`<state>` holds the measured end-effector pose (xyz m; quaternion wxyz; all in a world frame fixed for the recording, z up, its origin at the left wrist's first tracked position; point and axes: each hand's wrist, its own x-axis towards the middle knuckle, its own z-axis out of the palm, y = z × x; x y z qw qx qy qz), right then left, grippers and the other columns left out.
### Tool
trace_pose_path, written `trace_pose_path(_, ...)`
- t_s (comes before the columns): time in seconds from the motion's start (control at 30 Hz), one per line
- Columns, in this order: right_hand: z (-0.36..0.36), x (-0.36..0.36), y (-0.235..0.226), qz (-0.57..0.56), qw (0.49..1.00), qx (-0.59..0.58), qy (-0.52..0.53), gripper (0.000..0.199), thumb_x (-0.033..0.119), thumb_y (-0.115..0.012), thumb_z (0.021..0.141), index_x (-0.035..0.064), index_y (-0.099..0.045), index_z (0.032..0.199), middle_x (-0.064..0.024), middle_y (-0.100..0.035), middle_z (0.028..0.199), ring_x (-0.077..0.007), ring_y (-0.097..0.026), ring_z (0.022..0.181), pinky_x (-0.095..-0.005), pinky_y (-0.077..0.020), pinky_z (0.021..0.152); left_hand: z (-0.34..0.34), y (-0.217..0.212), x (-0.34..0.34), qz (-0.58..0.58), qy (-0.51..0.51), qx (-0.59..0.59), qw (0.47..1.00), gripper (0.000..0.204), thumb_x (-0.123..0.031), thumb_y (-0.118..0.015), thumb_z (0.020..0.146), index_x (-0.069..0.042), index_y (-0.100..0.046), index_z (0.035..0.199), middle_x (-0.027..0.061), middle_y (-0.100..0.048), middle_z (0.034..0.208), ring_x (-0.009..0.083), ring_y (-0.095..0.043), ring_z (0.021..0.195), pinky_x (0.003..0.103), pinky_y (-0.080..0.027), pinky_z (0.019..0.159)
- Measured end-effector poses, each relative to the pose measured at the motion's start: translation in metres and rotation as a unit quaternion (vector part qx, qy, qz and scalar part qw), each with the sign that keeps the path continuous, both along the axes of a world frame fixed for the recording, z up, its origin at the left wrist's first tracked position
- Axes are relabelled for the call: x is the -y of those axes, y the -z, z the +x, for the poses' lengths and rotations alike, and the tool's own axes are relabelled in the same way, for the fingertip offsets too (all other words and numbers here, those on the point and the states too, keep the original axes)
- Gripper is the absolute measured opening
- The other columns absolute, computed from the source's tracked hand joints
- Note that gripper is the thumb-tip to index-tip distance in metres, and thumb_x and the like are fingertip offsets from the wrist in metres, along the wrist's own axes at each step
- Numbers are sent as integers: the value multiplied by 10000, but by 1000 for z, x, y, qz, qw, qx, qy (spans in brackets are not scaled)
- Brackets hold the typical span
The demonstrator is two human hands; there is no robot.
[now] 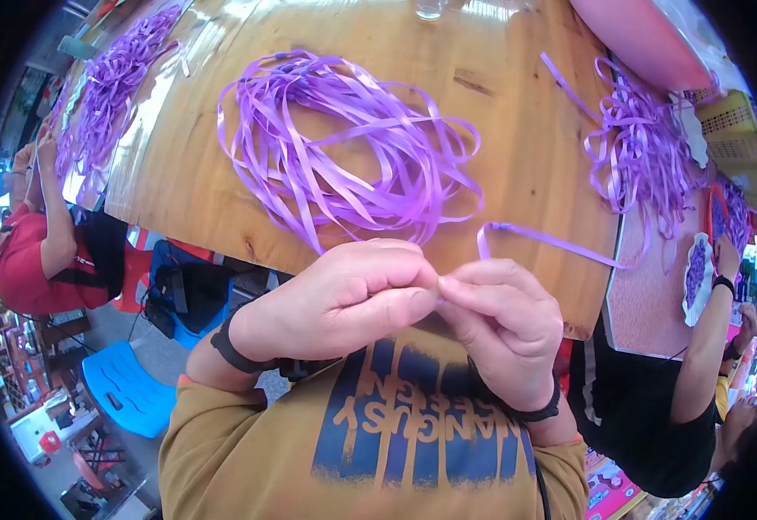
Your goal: The person rolls a purple ribbon into a small cylinder by hand, pulls the remaining length of the ribbon through the center of the roll, and then stretches the ribbon taut.
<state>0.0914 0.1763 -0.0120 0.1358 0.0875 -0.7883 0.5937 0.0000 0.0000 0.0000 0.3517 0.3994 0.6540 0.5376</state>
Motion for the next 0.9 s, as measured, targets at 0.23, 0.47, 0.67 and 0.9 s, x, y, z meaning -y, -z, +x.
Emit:
trace_pose_path(0.23, 4, -7, -5, -21, 999, 29, -9, 168, -44, -688, 717, 41, -630, 850, -72, -592, 838, -133, -569, 714, -221, -434, 594, 8, -2, -8, -15, -35, 132, 991, 101, -95, -580, 834, -2, -540, 841, 7, -502, 771, 85, -460, 706, 220, -373, 630)
trace_pose_path(0.47, 8, -7, -7, 50, 997, -57, -18, 242, -92, -673, 690, -1, -646, 913, -109, -589, 866, -176, -609, 736, -244, -503, 616, 7, 3, -6, -9, -23, 448, 894, 108, -75, -573, 841, -45, -515, 926, -42, -494, 812, 32, -437, 730, 185, -363, 629)
trace_pose_path(0.67, 7, -5, -4, 135, 981, -135, 12, 293, -114, -663, 667, -47, -636, 951, -143, -597, 901, -214, -625, 737, -255, -516, 604, 7, -7, -11, -16, -47, 422, 905, 136, -40, -601, 816, -44, -514, 920, -42, -499, 817, 20, -446, 757, 169, -371, 647)
trace_pose_path(0.9, 9, -7, -3, 109, 987, -115, 4, 299, -111, -668, 651, -32, -637, 938, -131, -608, 886, -209, -625, 728, -254, -513, 611, 15, -6, -11, -21, -88, 348, 933, 104, -31, -603, 816, -39, -526, 884, -41, -500, 833, 16, -451, 745, 165, -376, 631)
